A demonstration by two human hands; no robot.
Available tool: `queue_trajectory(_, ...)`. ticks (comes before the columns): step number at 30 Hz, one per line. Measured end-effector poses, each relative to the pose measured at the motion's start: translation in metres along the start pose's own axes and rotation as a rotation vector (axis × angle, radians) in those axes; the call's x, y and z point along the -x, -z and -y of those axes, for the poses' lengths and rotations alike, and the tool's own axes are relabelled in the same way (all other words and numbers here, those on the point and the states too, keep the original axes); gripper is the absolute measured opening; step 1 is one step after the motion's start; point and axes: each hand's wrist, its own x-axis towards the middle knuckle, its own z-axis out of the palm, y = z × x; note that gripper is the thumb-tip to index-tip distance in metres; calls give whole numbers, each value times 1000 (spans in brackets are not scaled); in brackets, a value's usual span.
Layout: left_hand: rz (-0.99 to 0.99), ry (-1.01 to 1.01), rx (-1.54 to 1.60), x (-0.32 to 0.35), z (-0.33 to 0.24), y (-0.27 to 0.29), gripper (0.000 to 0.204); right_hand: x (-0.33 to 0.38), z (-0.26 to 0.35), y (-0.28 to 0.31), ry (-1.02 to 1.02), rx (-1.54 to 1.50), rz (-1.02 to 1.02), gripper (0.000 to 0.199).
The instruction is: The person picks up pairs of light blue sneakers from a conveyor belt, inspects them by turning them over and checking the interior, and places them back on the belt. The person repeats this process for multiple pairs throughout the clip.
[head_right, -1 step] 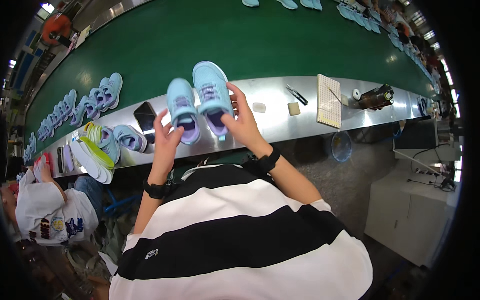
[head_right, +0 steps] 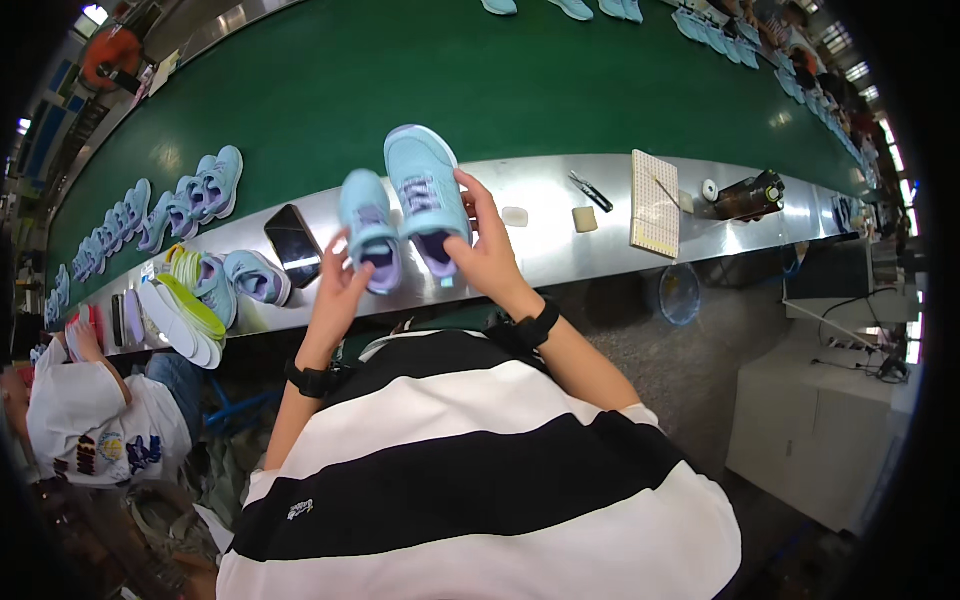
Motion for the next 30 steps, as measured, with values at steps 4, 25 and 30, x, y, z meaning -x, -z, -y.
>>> queue_trajectory(4,-24,-177,-834,1,8,14,50,17,-6,13,100,-52,14,69)
queue_trajectory(25,-169,-430,-221,15,-127,-42,13,50,58,36,547,538,-25,68)
queue_trajectory(30,-182,-325,-114,22,-116,-40,15,59,66,39,481,523,29,69)
